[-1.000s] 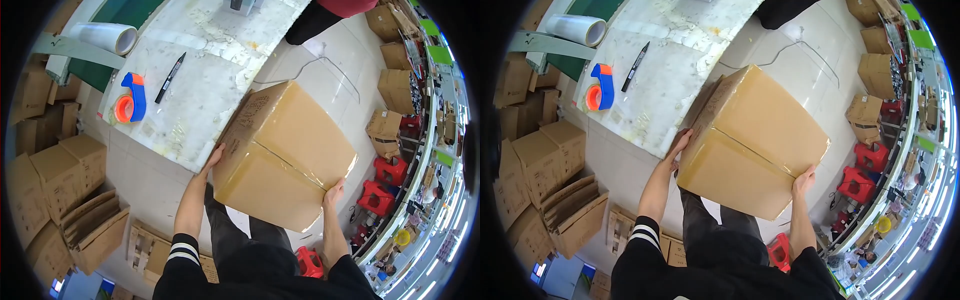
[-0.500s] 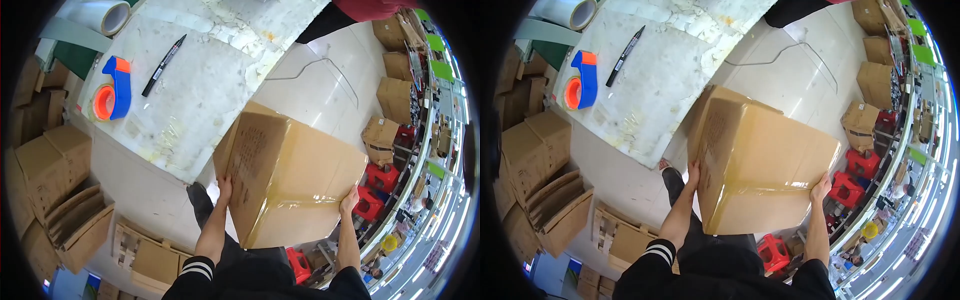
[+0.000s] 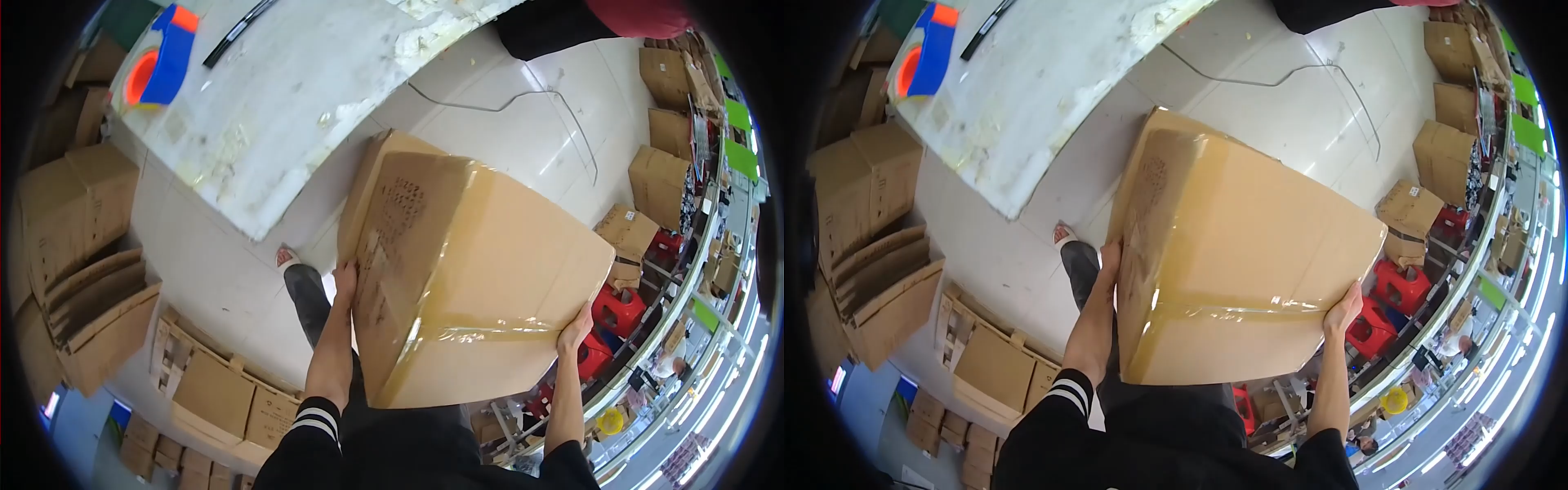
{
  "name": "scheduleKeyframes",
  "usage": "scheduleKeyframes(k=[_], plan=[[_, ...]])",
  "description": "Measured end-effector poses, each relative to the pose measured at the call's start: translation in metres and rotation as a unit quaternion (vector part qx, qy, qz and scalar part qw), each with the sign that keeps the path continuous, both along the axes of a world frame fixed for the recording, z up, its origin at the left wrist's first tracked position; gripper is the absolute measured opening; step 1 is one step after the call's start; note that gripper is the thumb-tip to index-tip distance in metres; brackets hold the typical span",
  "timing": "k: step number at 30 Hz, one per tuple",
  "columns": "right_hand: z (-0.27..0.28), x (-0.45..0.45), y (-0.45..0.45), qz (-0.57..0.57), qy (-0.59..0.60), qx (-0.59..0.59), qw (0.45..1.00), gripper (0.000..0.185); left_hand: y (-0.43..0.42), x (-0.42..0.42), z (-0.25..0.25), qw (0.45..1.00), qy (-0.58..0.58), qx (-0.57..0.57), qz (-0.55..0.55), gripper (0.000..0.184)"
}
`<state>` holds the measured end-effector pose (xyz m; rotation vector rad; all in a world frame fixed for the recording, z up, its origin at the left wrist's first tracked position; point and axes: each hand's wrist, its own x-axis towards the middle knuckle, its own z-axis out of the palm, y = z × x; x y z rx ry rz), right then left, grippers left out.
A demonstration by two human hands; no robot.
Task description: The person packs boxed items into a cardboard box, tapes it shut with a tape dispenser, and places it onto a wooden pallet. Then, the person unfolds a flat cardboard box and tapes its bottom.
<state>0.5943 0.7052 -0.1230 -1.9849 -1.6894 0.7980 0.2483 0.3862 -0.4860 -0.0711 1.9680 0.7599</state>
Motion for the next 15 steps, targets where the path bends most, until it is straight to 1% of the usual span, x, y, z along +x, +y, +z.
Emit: scheduleKeyframes(k=[2,3,5,6,7,8,9,10,11,13,14,15], plan=[[-0.013,0.02,0.014,-0.001,0.017,0.003,1.0,0.054,0.006,0.003,-0.017,0.989,-0.114,0.044,0.088,0.059],[-0.02,0.031,0.02,-0.002,0.027,0.007,1.0,0.055,0.011,0.001,-0.003,0.995,-0.079,0.038,0.051,0.059],[-0.031,0.053,0.024,-0.016,0.078,-0.009,0.997,0.057,0.031,-0.018,0.068,0.999,-0.009,0.025,-0.023,0.059],[-0.034,0.063,0.026,-0.026,0.09,-0.023,0.995,0.057,0.046,-0.039,0.105,0.997,-0.029,0.042,-0.063,0.063],[-0.039,0.068,0.027,-0.036,0.102,-0.038,0.993,0.058,0.057,-0.049,0.096,0.994,-0.078,0.062,-0.041,0.064],[-0.043,0.065,0.025,-0.043,0.116,-0.019,0.992,0.059,0.073,-0.054,0.082,0.988,-0.129,0.085,0.02,0.065],[-0.046,0.064,0.026,-0.044,0.122,-0.02,0.991,0.06,0.088,-0.058,0.068,0.975,-0.178,0.103,0.082,0.066],[-0.046,0.061,0.026,-0.044,0.129,-0.02,0.99,0.061,0.102,-0.051,0.052,0.949,-0.227,0.124,0.18,0.068],[-0.044,0.062,0.026,-0.044,0.136,-0.021,0.99,0.062,0.102,-0.047,0.043,0.953,-0.218,0.129,0.165,0.069],[-0.034,0.071,0.017,-0.045,0.091,-0.04,0.994,0.067,0.089,-0.034,0.038,0.961,-0.2,0.138,0.135,0.071],[-0.035,0.065,0.03,-0.032,0.084,-0.036,0.995,0.07,0.098,-0.042,0.036,0.963,-0.176,0.161,0.127,0.072],[-0.037,0.055,0.031,-0.034,0.049,-0.038,0.997,0.072,0.092,-0.047,0.035,0.965,-0.157,0.17,0.122,0.073]])
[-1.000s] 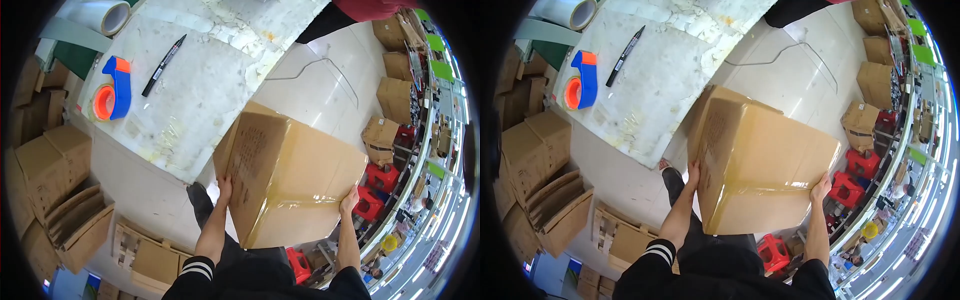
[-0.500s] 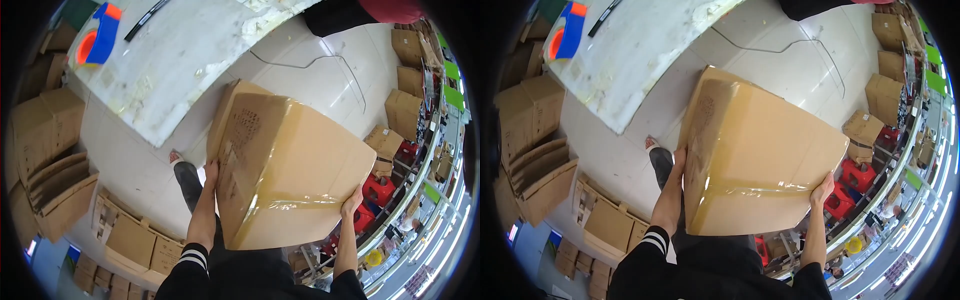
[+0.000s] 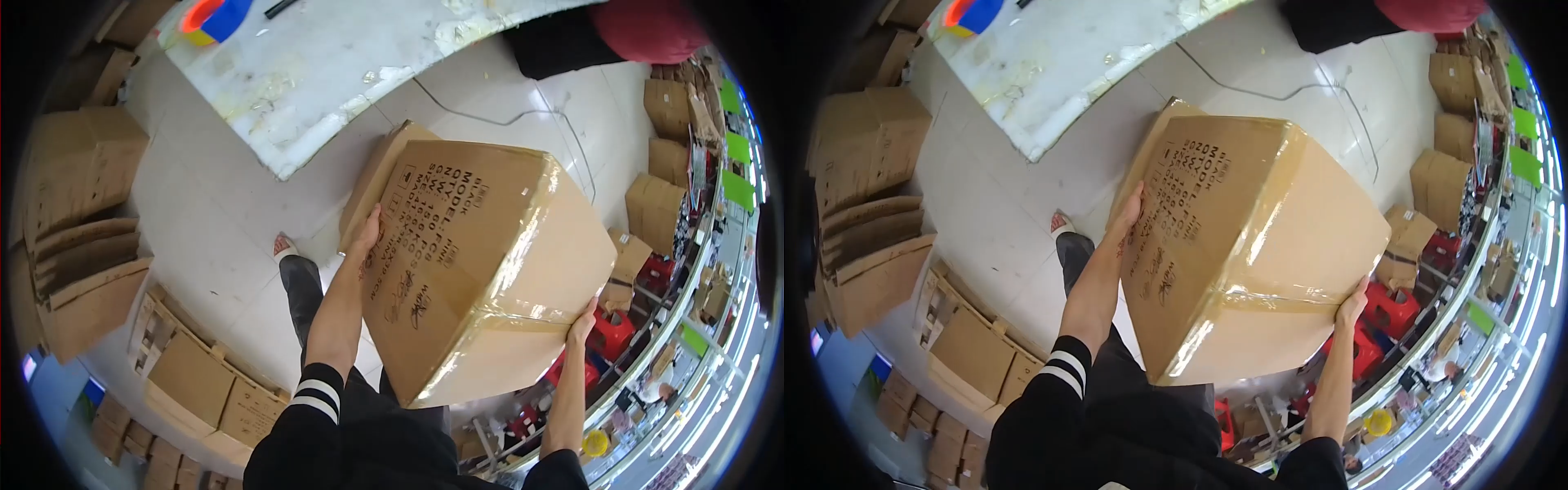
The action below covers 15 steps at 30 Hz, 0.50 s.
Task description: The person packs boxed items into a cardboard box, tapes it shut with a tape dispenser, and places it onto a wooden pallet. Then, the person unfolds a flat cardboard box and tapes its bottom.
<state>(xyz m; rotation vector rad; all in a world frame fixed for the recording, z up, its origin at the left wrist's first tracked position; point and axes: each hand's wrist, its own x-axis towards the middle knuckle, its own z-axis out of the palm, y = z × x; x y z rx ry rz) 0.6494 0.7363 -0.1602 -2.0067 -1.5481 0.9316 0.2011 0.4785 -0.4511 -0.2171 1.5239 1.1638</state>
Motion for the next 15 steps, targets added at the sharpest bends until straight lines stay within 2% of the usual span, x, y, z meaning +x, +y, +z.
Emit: scheduleKeyframes(k=[1,3,5,7,10,12,14,15], plan=[[-0.009,-0.012,-0.002,-0.001,-0.034,-0.001,0.999,0.075,-0.004,-0.009,-0.008,1.0,0.022,0.006,-0.001,0.074],[-0.018,-0.038,0.008,0.002,-0.073,-0.023,0.997,0.08,-0.011,-0.015,-0.009,0.996,0.055,-0.056,-0.029,0.073],[-0.024,-0.039,0.018,0.033,-0.059,-0.045,0.997,0.083,-0.035,-0.012,0.012,0.994,0.069,-0.081,-0.031,0.072],[-0.029,-0.031,0.004,0.061,-0.05,-0.057,0.995,0.082,-0.078,-0.006,0.059,0.996,0.065,-0.064,-0.012,0.072],[-0.032,-0.003,0.035,0.05,-0.022,-0.051,0.997,0.079,-0.034,0.019,0.08,0.989,0.052,-0.14,-0.021,0.078],[-0.038,-0.015,0.009,0.121,0.028,-0.057,0.991,0.086,-0.11,0.019,0.11,0.981,0.058,-0.185,0.014,0.086],[0.003,-0.075,-0.049,0.136,0.061,-0.074,0.986,0.085,-0.153,0.012,0.116,0.974,0.057,-0.217,0.019,0.095],[0.0,-0.085,-0.055,0.141,0.038,-0.098,0.984,0.085,-0.172,0.011,0.126,0.97,0.074,-0.229,0.042,0.096]])
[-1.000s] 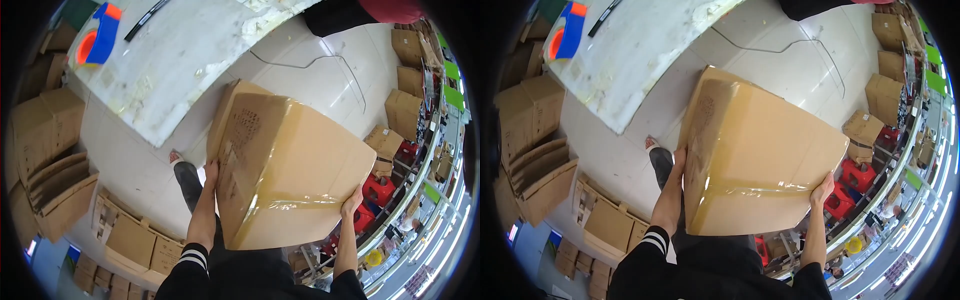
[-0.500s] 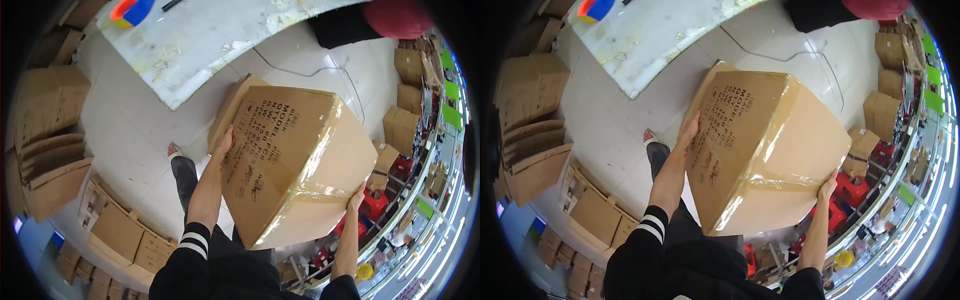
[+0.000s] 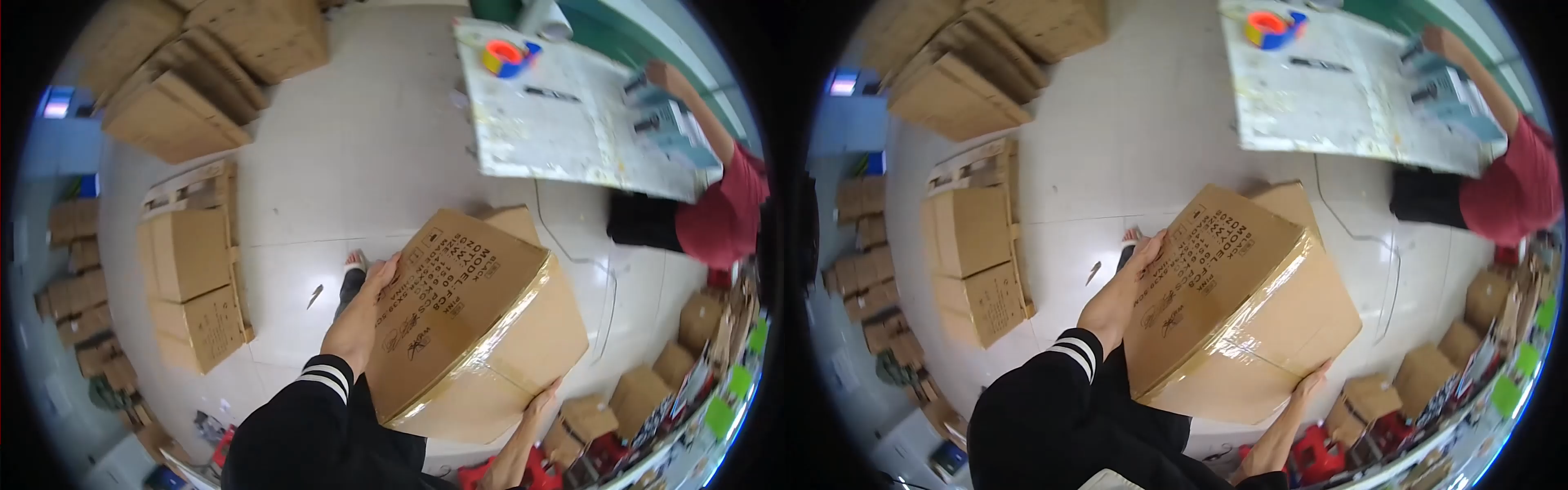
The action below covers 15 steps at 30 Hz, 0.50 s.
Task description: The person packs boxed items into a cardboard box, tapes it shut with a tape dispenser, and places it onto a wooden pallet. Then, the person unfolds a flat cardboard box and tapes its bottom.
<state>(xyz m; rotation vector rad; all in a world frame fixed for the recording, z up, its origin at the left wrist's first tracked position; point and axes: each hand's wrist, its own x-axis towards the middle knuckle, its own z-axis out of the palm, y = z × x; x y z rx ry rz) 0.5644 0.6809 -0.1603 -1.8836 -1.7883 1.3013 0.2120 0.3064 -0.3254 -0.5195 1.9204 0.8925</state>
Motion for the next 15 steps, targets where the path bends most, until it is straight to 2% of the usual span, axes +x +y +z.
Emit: scheduleKeyframes(k=[2,7,9,11,14,15], plan=[[-0.006,-0.015,-0.017,0.017,-0.053,-0.037,0.998,0.085,-0.048,0.003,0.022,0.998,0.041,-0.025,0.041,0.098],[-0.013,-0.074,-0.065,0.095,-0.007,-0.002,0.995,0.084,-0.157,0.015,0.043,0.984,0.014,-0.057,0.17,0.096],[-0.002,-0.122,-0.107,0.171,0.005,0.002,0.985,0.085,-0.229,0.036,0.094,0.964,0.028,-0.059,0.258,0.096],[0.005,-0.161,-0.126,0.225,0.006,0.003,0.974,0.086,-0.264,0.056,0.106,0.952,0.036,-0.084,0.293,0.097],[0.025,-0.214,-0.194,0.292,0.072,-0.001,0.954,0.088,-0.337,0.075,0.122,0.928,0.025,-0.098,0.359,0.098],[0.043,-0.232,-0.226,0.322,0.007,0.012,0.947,0.089,-0.365,0.086,0.136,0.921,0.017,-0.08,0.381,0.098]])
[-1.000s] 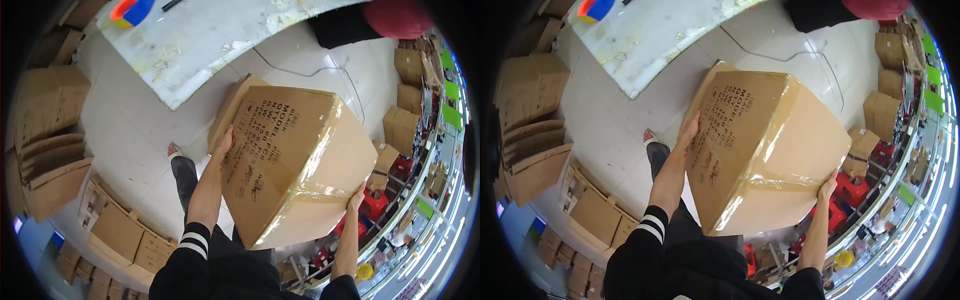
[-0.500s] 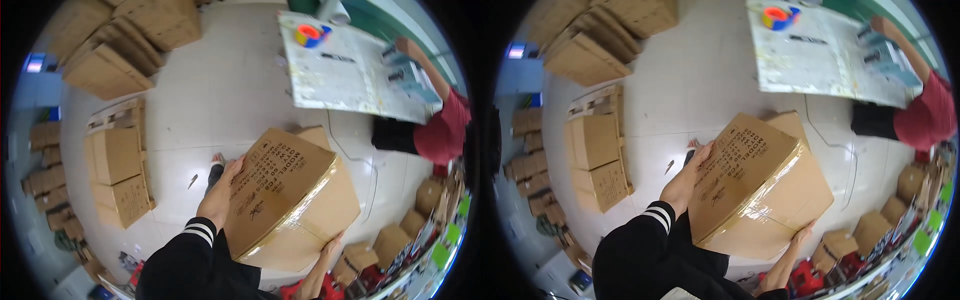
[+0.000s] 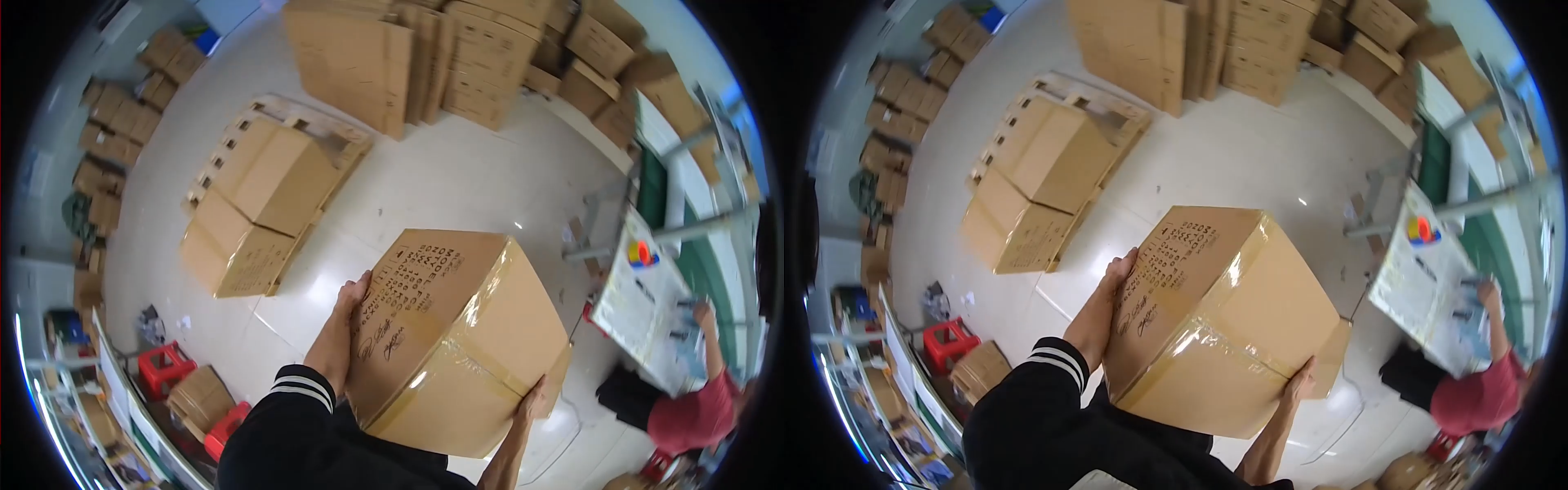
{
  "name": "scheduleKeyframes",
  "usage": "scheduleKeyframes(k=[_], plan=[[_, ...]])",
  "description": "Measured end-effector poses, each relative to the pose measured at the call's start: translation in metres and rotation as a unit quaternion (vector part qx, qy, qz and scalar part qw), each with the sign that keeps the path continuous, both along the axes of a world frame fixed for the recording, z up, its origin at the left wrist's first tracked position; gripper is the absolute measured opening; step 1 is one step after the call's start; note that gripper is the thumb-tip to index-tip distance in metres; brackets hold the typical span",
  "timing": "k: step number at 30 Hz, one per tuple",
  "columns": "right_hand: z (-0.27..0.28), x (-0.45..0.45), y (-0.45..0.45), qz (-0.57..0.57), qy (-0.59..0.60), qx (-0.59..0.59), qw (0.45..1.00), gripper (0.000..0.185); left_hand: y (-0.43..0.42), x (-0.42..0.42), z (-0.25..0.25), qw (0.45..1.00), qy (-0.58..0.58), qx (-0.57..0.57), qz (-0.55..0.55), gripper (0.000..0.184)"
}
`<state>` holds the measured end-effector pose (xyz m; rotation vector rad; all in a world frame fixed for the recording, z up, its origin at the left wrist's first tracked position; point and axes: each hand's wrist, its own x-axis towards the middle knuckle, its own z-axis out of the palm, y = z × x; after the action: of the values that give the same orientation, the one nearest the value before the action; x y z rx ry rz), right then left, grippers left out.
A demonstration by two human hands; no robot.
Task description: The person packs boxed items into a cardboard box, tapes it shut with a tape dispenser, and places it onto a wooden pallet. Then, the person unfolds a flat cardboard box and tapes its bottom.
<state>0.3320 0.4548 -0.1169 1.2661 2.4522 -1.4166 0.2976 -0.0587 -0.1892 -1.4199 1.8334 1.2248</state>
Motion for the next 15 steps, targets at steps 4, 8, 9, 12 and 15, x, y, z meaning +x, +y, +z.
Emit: scheduleKeyframes(k=[4,8,9,12,15], plan=[[0.033,-0.066,-0.061,0.112,-0.092,0.074,0.987,0.092,-0.047,0.044,-0.048,0.999,0.008,-0.042,0.023,0.102],[0.052,-0.146,-0.14,0.242,0.009,0.126,0.962,0.093,-0.095,0.101,-0.028,0.98,0.01,-0.019,0.196,0.107],[0.058,-0.166,-0.165,0.27,-0.003,0.117,0.956,0.093,-0.103,0.116,-0.022,0.969,0.029,-0.036,0.243,0.11],[0.065,-0.192,-0.242,0.328,-0.004,0.14,0.934,0.093,-0.145,0.173,-0.045,0.952,0.044,-0.081,0.292,0.111],[0.037,-0.221,-0.302,0.405,0.101,0.034,0.908,0.092,-0.17,0.208,0.002,0.918,0.053,-0.096,0.381,0.108]])
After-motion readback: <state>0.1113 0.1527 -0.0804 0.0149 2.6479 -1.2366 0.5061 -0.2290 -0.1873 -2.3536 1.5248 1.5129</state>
